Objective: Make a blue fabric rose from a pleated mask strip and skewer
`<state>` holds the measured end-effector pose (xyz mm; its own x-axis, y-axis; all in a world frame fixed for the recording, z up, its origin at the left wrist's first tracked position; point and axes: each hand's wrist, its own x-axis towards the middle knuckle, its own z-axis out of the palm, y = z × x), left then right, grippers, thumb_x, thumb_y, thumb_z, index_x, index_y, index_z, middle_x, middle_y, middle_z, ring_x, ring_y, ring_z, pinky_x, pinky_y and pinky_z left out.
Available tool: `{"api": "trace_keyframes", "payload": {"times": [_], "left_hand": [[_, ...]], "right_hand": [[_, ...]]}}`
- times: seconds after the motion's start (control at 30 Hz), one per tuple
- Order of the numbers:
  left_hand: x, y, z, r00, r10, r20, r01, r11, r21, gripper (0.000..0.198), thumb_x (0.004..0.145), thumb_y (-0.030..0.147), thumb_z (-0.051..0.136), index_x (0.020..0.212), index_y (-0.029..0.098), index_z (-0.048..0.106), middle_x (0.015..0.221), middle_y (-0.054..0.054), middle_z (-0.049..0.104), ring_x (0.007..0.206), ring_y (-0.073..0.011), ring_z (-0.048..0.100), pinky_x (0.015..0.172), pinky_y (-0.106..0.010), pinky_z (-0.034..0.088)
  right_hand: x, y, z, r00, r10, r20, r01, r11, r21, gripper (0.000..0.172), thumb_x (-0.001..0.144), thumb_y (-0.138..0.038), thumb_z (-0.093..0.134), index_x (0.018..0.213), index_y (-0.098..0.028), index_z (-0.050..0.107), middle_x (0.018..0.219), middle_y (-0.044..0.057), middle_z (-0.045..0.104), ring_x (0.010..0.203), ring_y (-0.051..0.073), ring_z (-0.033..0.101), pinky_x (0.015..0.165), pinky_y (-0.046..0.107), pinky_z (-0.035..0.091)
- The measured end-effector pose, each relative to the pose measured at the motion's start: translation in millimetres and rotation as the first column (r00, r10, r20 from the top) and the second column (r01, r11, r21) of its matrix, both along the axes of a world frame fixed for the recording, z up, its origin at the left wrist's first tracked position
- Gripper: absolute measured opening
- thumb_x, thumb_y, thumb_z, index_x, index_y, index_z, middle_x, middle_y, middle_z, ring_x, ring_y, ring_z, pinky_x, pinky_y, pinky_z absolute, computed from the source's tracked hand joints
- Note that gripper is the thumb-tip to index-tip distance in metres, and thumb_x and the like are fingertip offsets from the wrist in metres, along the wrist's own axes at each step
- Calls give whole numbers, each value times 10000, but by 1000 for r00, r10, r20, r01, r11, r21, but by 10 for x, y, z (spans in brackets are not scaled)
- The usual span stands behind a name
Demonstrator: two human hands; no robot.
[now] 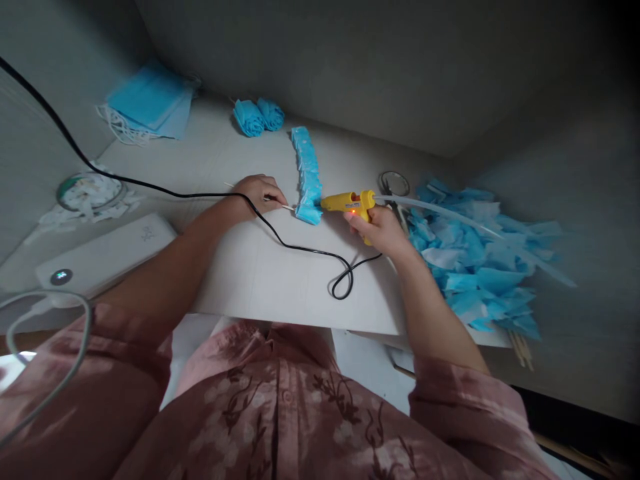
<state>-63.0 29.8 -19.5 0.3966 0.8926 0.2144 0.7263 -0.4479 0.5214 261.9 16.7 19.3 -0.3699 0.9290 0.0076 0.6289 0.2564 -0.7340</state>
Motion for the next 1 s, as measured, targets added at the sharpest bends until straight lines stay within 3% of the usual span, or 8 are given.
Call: {"api": "trace_keyframes", "payload": {"times": [0.2,0.4,0.7,0.83,1.0], "left_hand": [[0,0,-1,1000,2,-16,-2,1000,-1,209,892,282,643,929,222,840,954,-21,753,940,-158,674,927,-237,500],[-18,31,-31,1000,-17,6,17,1000,12,196,877,287,654,914,237,839,936,-18,758,910,-153,673,892,-232,512],[-8,12,-10,1000,-4,-12,4,1000,-24,216,902,290,635,929,212,835,982,-33,759,952,-165,684,909,-243,500],[-7,7,-7,1000,6,-7,-6,1000,-16,226,894,316,636,928,222,840,973,-20,762,947,-155,685,899,-227,498],[2,1,-10,1000,0,15,0,1000,-15,224,888,317,644,924,213,839,955,-36,757,924,-159,675,883,-237,502]], "right_hand": [[89,31,72,1000,3,-29,-4,999,-48,596,829,-736,636,746,-155,741,566,14,600,511,116,504,490,248,364],[113,75,16,982,-73,-174,62,996,-69,593,800,-741,669,860,-159,763,803,88,754,652,162,627,514,253,431],[-63,1,-75,988,-133,-82,146,973,178,654,840,-827,546,664,-206,649,619,34,612,573,153,531,531,284,405],[-82,-15,-86,988,-143,-52,150,970,191,643,862,-811,517,687,-208,656,571,18,559,550,160,520,540,299,403],[-111,-33,-86,990,-127,-58,135,974,181,602,873,-772,532,693,-208,640,599,32,595,581,176,567,565,306,443]]}}
